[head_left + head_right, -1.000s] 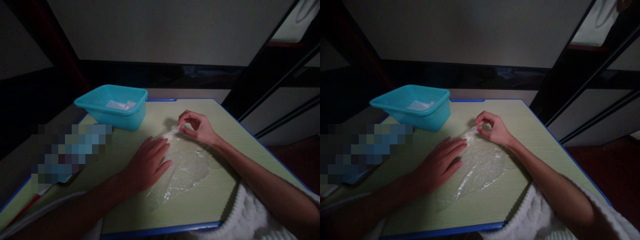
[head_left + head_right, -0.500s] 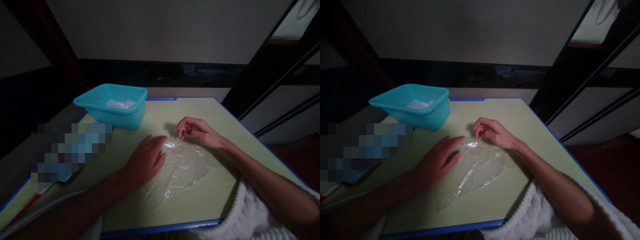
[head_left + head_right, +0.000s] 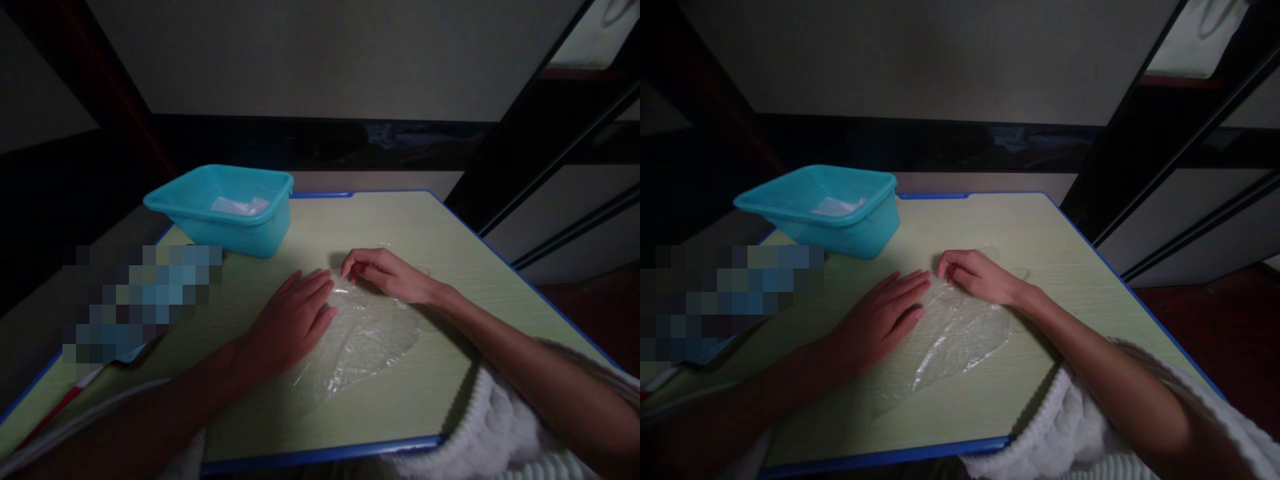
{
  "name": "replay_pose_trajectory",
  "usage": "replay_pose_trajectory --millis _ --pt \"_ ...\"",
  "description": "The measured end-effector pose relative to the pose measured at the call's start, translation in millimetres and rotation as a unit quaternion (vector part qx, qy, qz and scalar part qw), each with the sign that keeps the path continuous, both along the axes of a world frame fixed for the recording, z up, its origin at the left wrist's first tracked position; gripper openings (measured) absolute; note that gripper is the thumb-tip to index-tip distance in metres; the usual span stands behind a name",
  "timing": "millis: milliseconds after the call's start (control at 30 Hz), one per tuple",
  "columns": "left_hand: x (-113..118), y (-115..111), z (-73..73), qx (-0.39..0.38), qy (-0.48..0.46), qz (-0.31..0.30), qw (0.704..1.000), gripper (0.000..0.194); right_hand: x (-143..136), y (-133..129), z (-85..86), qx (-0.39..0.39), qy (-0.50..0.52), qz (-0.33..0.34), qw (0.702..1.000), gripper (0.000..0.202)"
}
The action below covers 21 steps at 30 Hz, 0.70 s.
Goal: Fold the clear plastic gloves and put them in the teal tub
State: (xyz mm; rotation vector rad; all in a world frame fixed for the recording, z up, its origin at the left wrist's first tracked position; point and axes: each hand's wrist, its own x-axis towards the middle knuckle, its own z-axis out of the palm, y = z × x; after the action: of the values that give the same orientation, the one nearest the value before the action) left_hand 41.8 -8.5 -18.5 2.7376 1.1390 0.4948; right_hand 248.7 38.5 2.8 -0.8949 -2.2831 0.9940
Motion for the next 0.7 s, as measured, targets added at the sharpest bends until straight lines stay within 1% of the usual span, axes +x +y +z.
replay_pose_trajectory --millis 200,400,467,533,600,700 --pt "1 2 0.4 -0.009 0.026 0.003 1.000 0.036 3 2 2.5 -0.043 -0.033 -0.052 0.997 0.017" --pt "-1 1 0.1 0.010 -0.003 -0.001 1.000 0.033 11 3 8.3 -0.039 -0.058 -0.100 0.993 0.016" --pt "-2 0 0.5 0.034 -0.032 -0.011 0.999 0.031 16 3 10.6 -0.014 -0.067 -0.112 0.991 0.016" --pt "-2 -1 1.9 0.070 -0.066 -0.031 0.995 0.028 22 4 14.1 0.031 -0.088 -0.110 0.990 0.017" --pt "-3 -2 4.1 0.105 -0.093 -0.057 0.988 0.025 28 3 18.4 0.079 -0.129 -0.090 0.984 0.021" --pt "-3 -3 8.0 0.134 -0.107 -0.100 0.980 0.022 33 0 23.3 0.152 -0.210 -0.058 0.964 0.031"
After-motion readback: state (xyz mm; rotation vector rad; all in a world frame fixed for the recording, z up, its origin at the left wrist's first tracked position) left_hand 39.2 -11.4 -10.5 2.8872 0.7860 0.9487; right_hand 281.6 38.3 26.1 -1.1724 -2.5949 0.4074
